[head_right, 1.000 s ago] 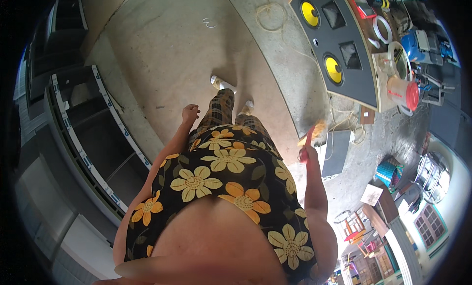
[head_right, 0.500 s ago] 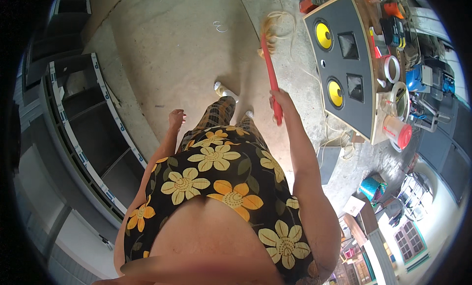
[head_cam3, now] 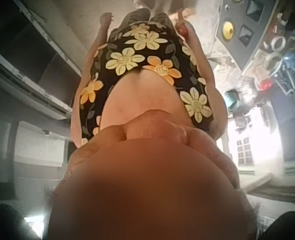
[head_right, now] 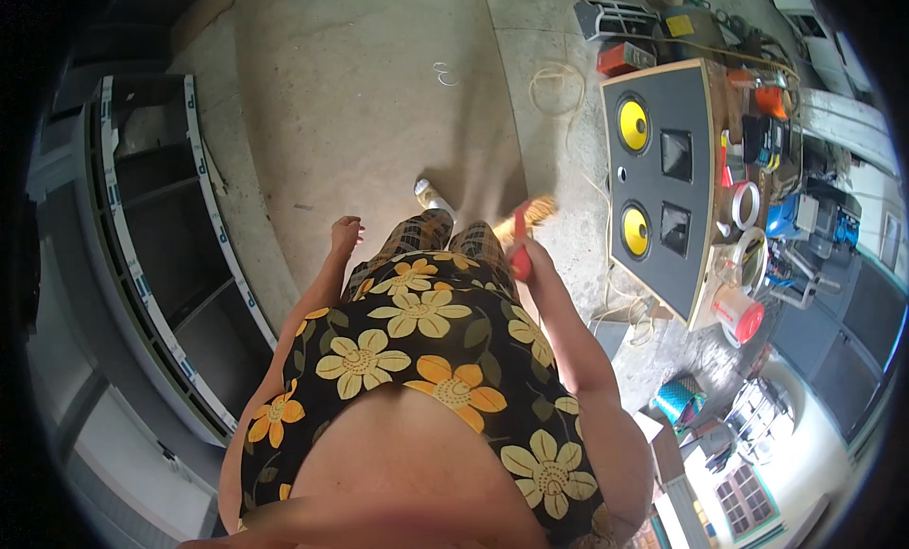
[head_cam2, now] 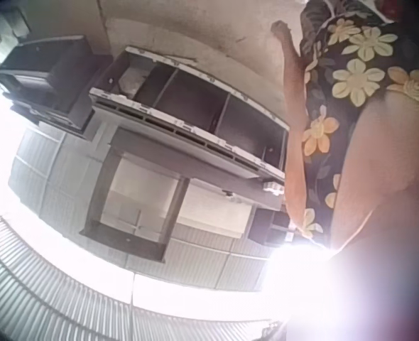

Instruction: The person sweeps the workshop floor with a broom.

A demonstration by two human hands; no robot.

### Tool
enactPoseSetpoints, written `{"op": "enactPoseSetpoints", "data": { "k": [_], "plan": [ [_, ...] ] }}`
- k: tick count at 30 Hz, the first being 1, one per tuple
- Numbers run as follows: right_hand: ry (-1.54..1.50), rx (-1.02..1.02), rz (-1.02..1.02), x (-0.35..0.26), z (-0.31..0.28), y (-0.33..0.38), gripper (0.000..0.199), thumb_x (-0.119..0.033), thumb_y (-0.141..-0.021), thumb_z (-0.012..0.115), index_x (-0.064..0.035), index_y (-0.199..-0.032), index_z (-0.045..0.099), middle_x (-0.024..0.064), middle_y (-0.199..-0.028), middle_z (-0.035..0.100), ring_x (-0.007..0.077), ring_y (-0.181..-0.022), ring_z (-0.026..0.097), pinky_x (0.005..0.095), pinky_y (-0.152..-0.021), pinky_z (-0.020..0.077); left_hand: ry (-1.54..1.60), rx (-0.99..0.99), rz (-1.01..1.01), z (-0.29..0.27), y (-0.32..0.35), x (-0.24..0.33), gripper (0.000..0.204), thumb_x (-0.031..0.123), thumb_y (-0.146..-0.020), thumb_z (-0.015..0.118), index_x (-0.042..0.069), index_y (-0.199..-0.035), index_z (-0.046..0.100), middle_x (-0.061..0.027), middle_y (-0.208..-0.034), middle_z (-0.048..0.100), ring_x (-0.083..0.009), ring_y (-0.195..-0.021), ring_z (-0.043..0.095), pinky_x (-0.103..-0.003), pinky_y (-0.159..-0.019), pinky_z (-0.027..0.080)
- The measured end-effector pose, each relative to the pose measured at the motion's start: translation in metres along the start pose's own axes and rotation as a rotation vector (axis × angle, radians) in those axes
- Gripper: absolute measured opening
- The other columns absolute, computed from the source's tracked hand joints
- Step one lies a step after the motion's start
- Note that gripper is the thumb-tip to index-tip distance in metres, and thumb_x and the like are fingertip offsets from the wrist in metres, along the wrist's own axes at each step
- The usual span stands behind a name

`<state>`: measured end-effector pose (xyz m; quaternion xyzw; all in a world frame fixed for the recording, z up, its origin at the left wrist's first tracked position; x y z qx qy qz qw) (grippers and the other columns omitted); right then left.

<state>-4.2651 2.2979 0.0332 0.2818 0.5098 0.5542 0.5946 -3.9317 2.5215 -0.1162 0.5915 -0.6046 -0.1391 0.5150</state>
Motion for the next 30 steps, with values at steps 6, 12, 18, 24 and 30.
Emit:
{"op": "enactPoseSetpoints", "data": {
  "k": [6, 12, 18, 24, 30],
  "plan": [
    [-0.031, -0.308, -0.068, -0.071, 0.083, -0.15, 0.027, -0.021, -0.083, 0.04, -0.0062, -0.059, 0.042, 0.003, -0.048, 0.042, 0.0115, -0.04, 0.042, 0.0227, -0.035, 0.0346, 0.085, 0.1, 0.038, -0.037, 0.001, -0.005, 0.03, 0.01, -0.073, 0.043, -0.004, -0.096, 0.057, -0.0138, -0.074, 0.061, -0.0171, -0.053, 0.057, -0.025, -0.048, 0.047],
    [-0.404, -0.341, 0.21, -0.122, 0.103, -0.179, 0.014, -0.013, -0.081, 0.052, -0.0057, -0.074, 0.042, -0.0002, -0.058, 0.044, 0.005, -0.044, 0.043, 0.0183, -0.039, 0.0389, 0.038, 0.17, -0.107, -0.051, 0.009, -0.037, 0.026, 0.011, -0.07, 0.046, -0.001, -0.087, 0.061, -0.0129, -0.068, 0.062, -0.0175, -0.053, 0.059, -0.028, -0.05, 0.049],
    [-0.068, -0.081, -0.19, -0.164, 0.097, -0.115, 0.016, -0.014, -0.08, 0.052, -0.0063, -0.077, 0.04, -0.0004, -0.061, 0.042, 0.0052, -0.045, 0.042, 0.0172, -0.039, 0.0373, 0.152, 0.197, -0.168, -0.032, 0.013, -0.031, 0.024, 0.011, -0.071, 0.045, 0.0, -0.085, 0.062, -0.0117, -0.066, 0.062, -0.0165, -0.05, 0.058, -0.027, -0.046, 0.049],
    [-0.471, -0.167, 0.174, -0.185, 0.074, -0.174, 0.012, -0.009, -0.077, 0.046, -0.0061, -0.067, 0.039, -0.0009, -0.052, 0.039, 0.0077, -0.044, 0.042, 0.0203, -0.04, 0.0382, 0.34, 0.216, -0.171, -0.007, -0.004, 0.052, 0.027, 0.011, -0.073, 0.045, 0.0, -0.094, 0.058, -0.012, -0.073, 0.062, -0.0147, -0.048, 0.055, -0.024, -0.041, 0.043],
    [-0.048, -0.434, 0.019, -0.332, 0.116, -0.282, 0.014, -0.013, -0.072, 0.049, -0.0085, -0.062, 0.039, 0.0035, -0.051, 0.042, 0.014, -0.04, 0.042, 0.0249, -0.034, 0.0354, 0.412, 0.225, -0.169, 0.04, -0.016, 0.145, 0.028, 0.013, -0.076, 0.046, 0.0, -0.099, 0.056, -0.0123, -0.077, 0.062, -0.0142, -0.047, 0.054, -0.023, -0.041, 0.042]
  ]
}}
Point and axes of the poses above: each hand's wrist, its own y-axis away from the middle knuckle, its own z-axis out of the palm, x = y × z, the point moved 10 cm from there along -y, towards the middle knuckle
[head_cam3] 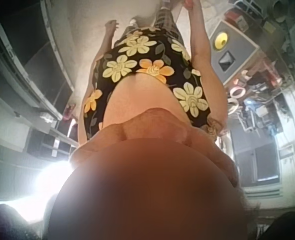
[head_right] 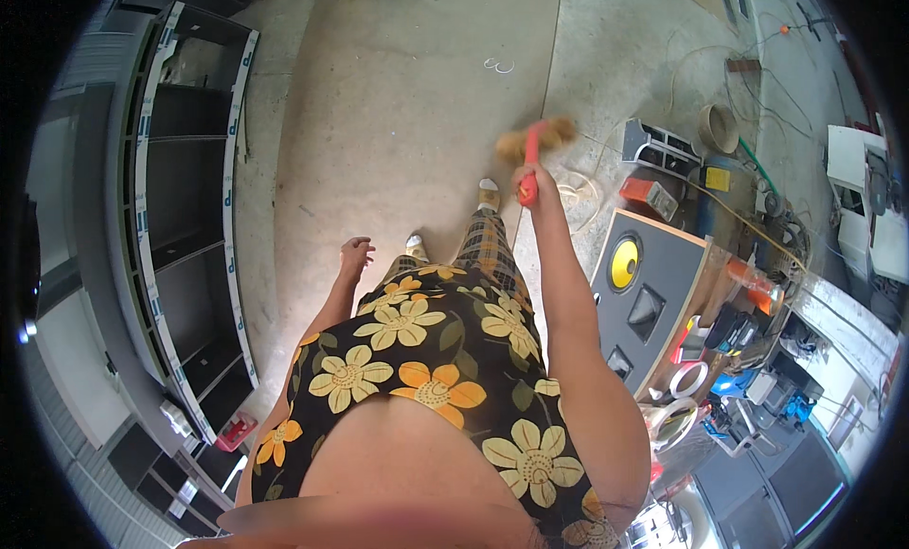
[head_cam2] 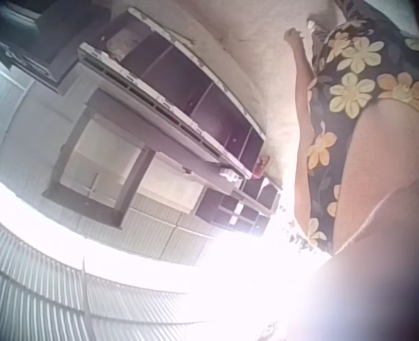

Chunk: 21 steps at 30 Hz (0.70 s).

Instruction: The person sweeps the workshop floor with a broom.

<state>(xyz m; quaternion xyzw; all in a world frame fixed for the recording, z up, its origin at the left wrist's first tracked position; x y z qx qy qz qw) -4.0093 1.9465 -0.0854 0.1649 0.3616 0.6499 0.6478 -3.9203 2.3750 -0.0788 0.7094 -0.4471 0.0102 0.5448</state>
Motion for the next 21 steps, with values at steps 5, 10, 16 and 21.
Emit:
{"op": "enactPoseSetpoints", "data": {
  "k": [5, 10, 16, 21],
  "plan": [
    [-0.208, 0.187, 0.147, -0.035, -0.022, 0.002, 0.017, -0.013, -0.08, 0.051, -0.0057, -0.07, 0.039, -0.0017, -0.053, 0.041, 0.0052, -0.04, 0.041, 0.0176, -0.035, 0.0365, -0.074, 0.037, 0.065, 0.047, 0.009, 0.046, 0.029, 0.01, -0.071, 0.046, -0.002, -0.094, 0.058, -0.0132, -0.075, 0.062, -0.0163, -0.054, 0.058, -0.027, -0.049, 0.048],
    [0.121, 0.394, -0.084, -0.054, -0.007, 0.073, 0.015, -0.014, -0.08, 0.05, -0.0086, -0.075, 0.037, -0.0001, -0.055, 0.042, 0.006, -0.042, 0.041, 0.0178, -0.036, 0.0371, -0.107, 0.039, 0.057, 0.069, 0.012, 0.057, 0.029, 0.01, -0.071, 0.046, -0.002, -0.094, 0.058, -0.0132, -0.073, 0.062, -0.0165, -0.053, 0.058, -0.027, -0.05, 0.048],
    [-0.127, 0.232, 0.016, -0.086, -0.061, 0.018, 0.007, -0.006, -0.075, 0.047, -0.0064, -0.077, 0.04, 0.0012, -0.057, 0.043, 0.0071, -0.046, 0.045, 0.0188, -0.038, 0.0389, -0.112, 0.094, -0.002, 0.067, 0.013, 0.056, 0.029, 0.011, -0.07, 0.047, -0.001, -0.093, 0.059, -0.0131, -0.071, 0.062, -0.0168, -0.052, 0.058, -0.027, -0.05, 0.048],
    [-0.358, 0.089, 0.162, -0.171, -0.033, -0.056, 0.007, -0.005, -0.073, 0.047, -0.0053, -0.07, 0.041, 0.0019, -0.057, 0.046, 0.0087, -0.046, 0.048, 0.0193, -0.039, 0.0408, -0.089, 0.126, 0.028, 0.07, 0.025, 0.06, 0.028, 0.011, -0.07, 0.047, -0.001, -0.093, 0.059, -0.0128, -0.071, 0.062, -0.0169, -0.052, 0.058, -0.027, -0.05, 0.048]
  ]
}}
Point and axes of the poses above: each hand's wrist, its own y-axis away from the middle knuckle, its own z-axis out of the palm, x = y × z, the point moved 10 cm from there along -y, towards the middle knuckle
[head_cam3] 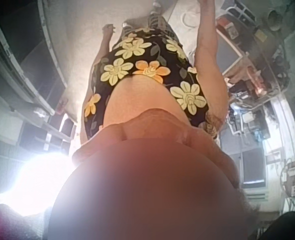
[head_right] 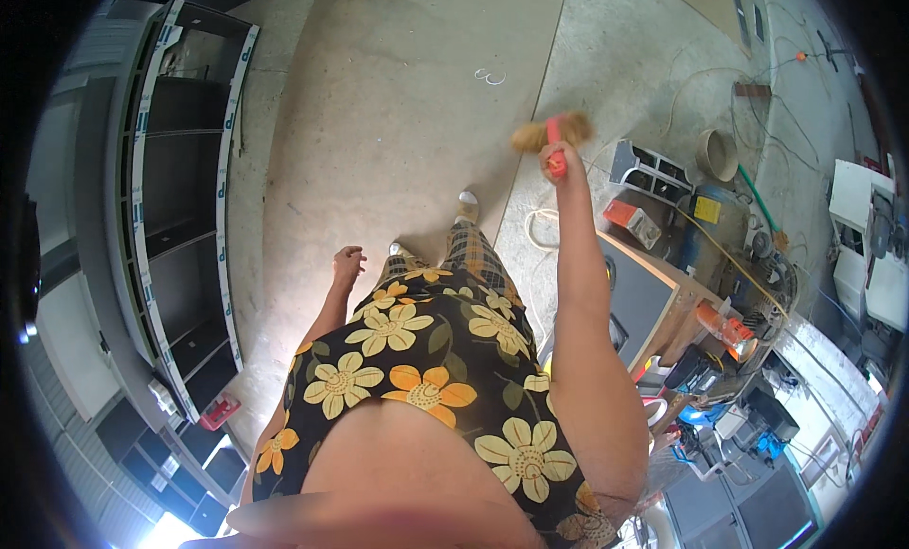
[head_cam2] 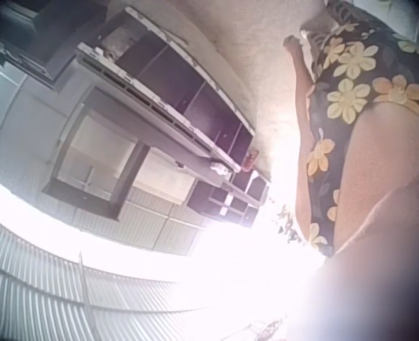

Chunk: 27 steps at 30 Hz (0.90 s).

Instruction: The person sweeps the workshop floor with a broom.

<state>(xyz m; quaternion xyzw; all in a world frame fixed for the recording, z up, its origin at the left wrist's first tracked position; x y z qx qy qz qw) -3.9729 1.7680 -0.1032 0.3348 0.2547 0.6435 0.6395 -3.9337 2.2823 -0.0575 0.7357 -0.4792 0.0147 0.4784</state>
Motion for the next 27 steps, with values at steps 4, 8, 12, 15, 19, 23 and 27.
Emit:
{"op": "enactPoseSetpoints", "data": {
  "k": [4, 8, 12, 15, 19, 23, 27],
  "plan": [
    [0.056, 0.002, 0.152, 0.001, 0.009, -0.024, 0.012, -0.009, -0.075, 0.049, -0.0065, -0.067, 0.041, -0.001, -0.054, 0.044, 0.006, -0.043, 0.044, 0.0183, -0.038, 0.0387, -0.025, 0.019, -0.041, 0.002, 0.008, -0.017, 0.029, 0.011, -0.069, 0.048, -0.001, -0.092, 0.06, -0.0126, -0.07, 0.062, -0.0172, -0.051, 0.058, -0.027, -0.05, 0.048],
    [0.637, 0.077, -0.112, 0.037, 0.004, -0.014, 0.015, -0.014, -0.077, 0.049, -0.0089, -0.066, 0.04, -0.0031, -0.051, 0.041, 0.0044, -0.04, 0.04, 0.0173, -0.037, 0.0356, 0.001, 0.038, -0.106, 0.002, 0.021, -0.043, 0.029, 0.012, -0.068, 0.048, -0.001, -0.092, 0.06, -0.0124, -0.069, 0.062, -0.0174, -0.05, 0.058, -0.028, -0.05, 0.048],
    [0.94, 0.109, -0.005, 0.122, 0.011, 0.035, 0.012, -0.013, -0.075, 0.05, -0.01, -0.082, 0.041, -0.0002, -0.057, 0.044, 0.0065, -0.039, 0.04, 0.0222, -0.036, 0.0377, 0.022, 0.043, -0.161, 0.006, 0.027, -0.064, 0.029, 0.012, -0.069, 0.047, -0.001, -0.092, 0.06, -0.0124, -0.07, 0.062, -0.0169, -0.051, 0.059, -0.027, -0.05, 0.049],
    [1.059, 0.035, 0.16, 0.18, 0.023, 0.063, 0.019, -0.011, -0.073, 0.052, -0.0074, -0.088, 0.042, -0.0003, -0.057, 0.044, 0.0087, -0.04, 0.043, 0.0242, -0.037, 0.0411, 0.048, 0.04, -0.187, 0.008, 0.029, -0.076, 0.03, 0.012, -0.069, 0.047, -0.001, -0.092, 0.059, -0.0125, -0.07, 0.062, -0.0167, -0.051, 0.058, -0.027, -0.05, 0.048],
    [1.588, -0.093, 0.478, 0.244, -0.021, 0.044, 0.017, -0.008, -0.068, 0.054, -0.001, -0.082, 0.049, 0.0049, -0.059, 0.053, 0.0133, -0.044, 0.05, 0.0253, -0.04, 0.0434, 0.106, 0.063, -0.178, 0.007, 0.028, -0.075, 0.031, 0.013, -0.069, 0.047, 0.0, -0.094, 0.059, -0.0125, -0.07, 0.062, -0.0168, -0.051, 0.058, -0.027, -0.051, 0.048],
    [1.937, -0.229, 0.844, 0.307, -0.031, 0.039, 0.014, -0.009, -0.067, 0.056, 0.0024, -0.074, 0.053, 0.005, -0.059, 0.055, 0.0119, -0.047, 0.052, 0.0241, -0.041, 0.0429, 0.155, 0.099, -0.168, 0.001, 0.034, -0.072, 0.032, 0.013, -0.069, 0.047, 0.0, -0.095, 0.059, -0.0122, -0.071, 0.063, -0.0169, -0.05, 0.058, -0.027, -0.052, 0.048],
    [2.034, -0.467, 1.0, 0.345, -0.051, 0.028, 0.019, -0.016, -0.07, 0.061, 0.0021, -0.071, 0.055, 0.0044, -0.059, 0.055, 0.0121, -0.046, 0.05, 0.0255, -0.044, 0.0429, 0.181, 0.118, -0.208, -0.004, 0.045, -0.086, 0.032, 0.014, -0.068, 0.049, 0.001, -0.095, 0.059, -0.0119, -0.071, 0.063, -0.0165, -0.051, 0.058, -0.028, -0.052, 0.048]
  ]
}}
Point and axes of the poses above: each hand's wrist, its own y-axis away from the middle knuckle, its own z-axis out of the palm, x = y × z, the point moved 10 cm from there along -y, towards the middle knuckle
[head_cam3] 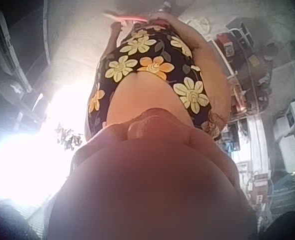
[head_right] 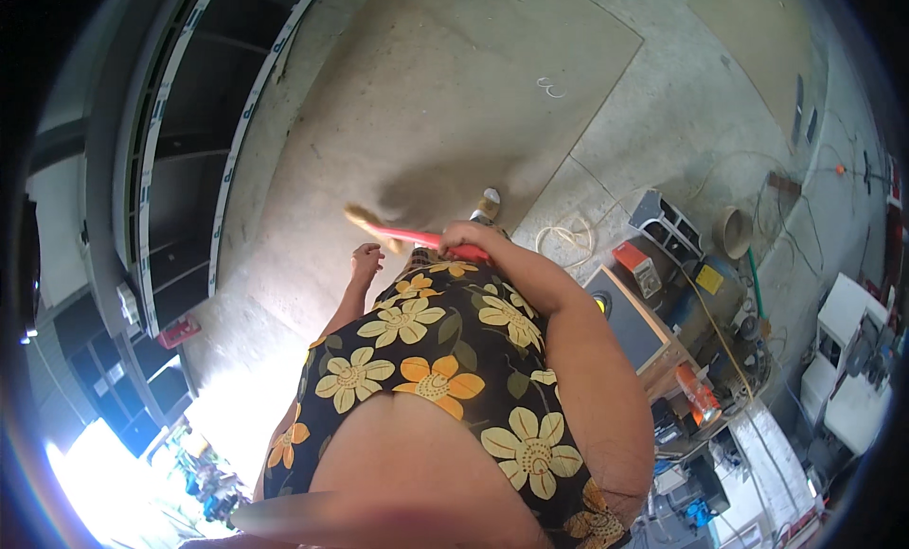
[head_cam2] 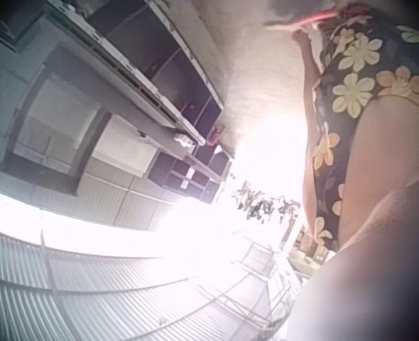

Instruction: The person sweeps the workshop floor with a broom.

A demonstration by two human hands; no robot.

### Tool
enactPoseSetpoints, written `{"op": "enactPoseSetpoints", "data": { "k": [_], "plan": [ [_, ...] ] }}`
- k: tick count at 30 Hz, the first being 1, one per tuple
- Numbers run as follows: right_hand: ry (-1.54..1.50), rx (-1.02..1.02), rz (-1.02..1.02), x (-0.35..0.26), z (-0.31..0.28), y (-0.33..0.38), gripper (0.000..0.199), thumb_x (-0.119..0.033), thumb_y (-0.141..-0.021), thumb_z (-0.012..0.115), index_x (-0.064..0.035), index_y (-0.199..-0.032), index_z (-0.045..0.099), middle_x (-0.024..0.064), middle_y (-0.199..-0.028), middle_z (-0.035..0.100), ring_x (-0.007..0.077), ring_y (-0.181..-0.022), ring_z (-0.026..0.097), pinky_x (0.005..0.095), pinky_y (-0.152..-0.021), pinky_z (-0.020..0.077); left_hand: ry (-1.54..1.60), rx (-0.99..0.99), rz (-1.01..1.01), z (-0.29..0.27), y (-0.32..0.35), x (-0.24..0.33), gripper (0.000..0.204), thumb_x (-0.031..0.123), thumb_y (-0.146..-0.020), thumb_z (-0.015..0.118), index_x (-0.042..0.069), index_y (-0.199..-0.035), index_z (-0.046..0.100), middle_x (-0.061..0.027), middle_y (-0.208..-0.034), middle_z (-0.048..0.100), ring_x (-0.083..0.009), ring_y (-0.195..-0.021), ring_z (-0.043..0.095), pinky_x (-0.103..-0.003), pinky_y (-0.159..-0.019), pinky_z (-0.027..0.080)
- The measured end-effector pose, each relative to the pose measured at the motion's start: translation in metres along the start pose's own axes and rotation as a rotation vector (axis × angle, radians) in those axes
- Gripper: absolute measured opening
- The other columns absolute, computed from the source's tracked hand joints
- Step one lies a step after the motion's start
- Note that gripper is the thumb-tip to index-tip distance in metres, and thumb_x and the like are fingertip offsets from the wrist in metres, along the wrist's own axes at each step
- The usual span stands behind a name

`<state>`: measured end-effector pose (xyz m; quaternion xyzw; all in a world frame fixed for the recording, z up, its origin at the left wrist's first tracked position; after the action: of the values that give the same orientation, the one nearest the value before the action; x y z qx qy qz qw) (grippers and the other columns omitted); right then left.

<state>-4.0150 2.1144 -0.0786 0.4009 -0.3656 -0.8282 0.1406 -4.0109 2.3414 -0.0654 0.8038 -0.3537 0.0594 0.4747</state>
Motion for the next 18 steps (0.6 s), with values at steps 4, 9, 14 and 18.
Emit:
{"op": "enactPoseSetpoints", "data": {
  "k": [4, 9, 14, 18],
  "plan": [
    [-0.03, 0.264, -0.018, 0.029, -0.084, 0.049, 0.02, -0.02, -0.068, 0.061, -0.0036, -0.079, 0.058, 0.0024, -0.062, 0.056, 0.0109, -0.049, 0.052, 0.0243, -0.043, 0.0411, 0.03, 0.055, -0.094, -0.013, 0.005, -0.046, 0.03, 0.014, -0.068, 0.049, 0.001, -0.093, 0.06, -0.0108, -0.069, 0.062, -0.0161, -0.051, 0.058, -0.028, -0.052, 0.048],
    [-0.121, 0.666, 0.098, 0.06, -0.229, 0.134, 0.015, -0.009, -0.067, 0.059, -0.0017, -0.075, 0.049, 0.0062, -0.053, 0.051, 0.016, -0.04, 0.049, 0.0309, -0.034, 0.0397, 0.038, 0.051, -0.164, -0.01, 0.016, -0.077, 0.029, 0.014, -0.069, 0.048, 0.002, -0.092, 0.061, -0.0096, -0.067, 0.062, -0.0163, -0.051, 0.059, -0.027, -0.053, 0.048],
    [-0.115, 1.014, -0.047, 0.013, -0.257, 0.16, 0.017, -0.003, -0.066, 0.054, -0.0017, -0.081, 0.045, 0.006, -0.049, 0.048, 0.0153, -0.037, 0.047, 0.0294, -0.031, 0.0371, 0.044, 0.038, -0.15, -0.006, 0.016, -0.085, 0.028, 0.014, -0.07, 0.048, 0.002, -0.091, 0.06, -0.0093, -0.067, 0.063, -0.0161, -0.051, 0.059, -0.028, -0.052, 0.048],
    [-0.264, 1.075, -0.23, -0.035, -0.203, 0.151, 0.033, -0.002, -0.067, 0.051, 0.0002, -0.097, 0.039, 0.0058, -0.052, 0.048, 0.0146, -0.039, 0.048, 0.0281, -0.033, 0.0394, 0.127, 0.078, -0.127, -0.018, 0.01, -0.075, 0.029, 0.014, -0.07, 0.047, 0.001, -0.093, 0.06, -0.01, -0.068, 0.063, -0.0163, -0.051, 0.059, -0.028, -0.052, 0.048]
  ]
}}
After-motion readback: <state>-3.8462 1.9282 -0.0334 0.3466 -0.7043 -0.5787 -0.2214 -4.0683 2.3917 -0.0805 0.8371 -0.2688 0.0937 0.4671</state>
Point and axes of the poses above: each hand's wrist, its own y-axis away from the middle knuckle, its own z-axis out of the palm, x = y × z, the point moved 10 cm from there along -y, towards the middle knuckle
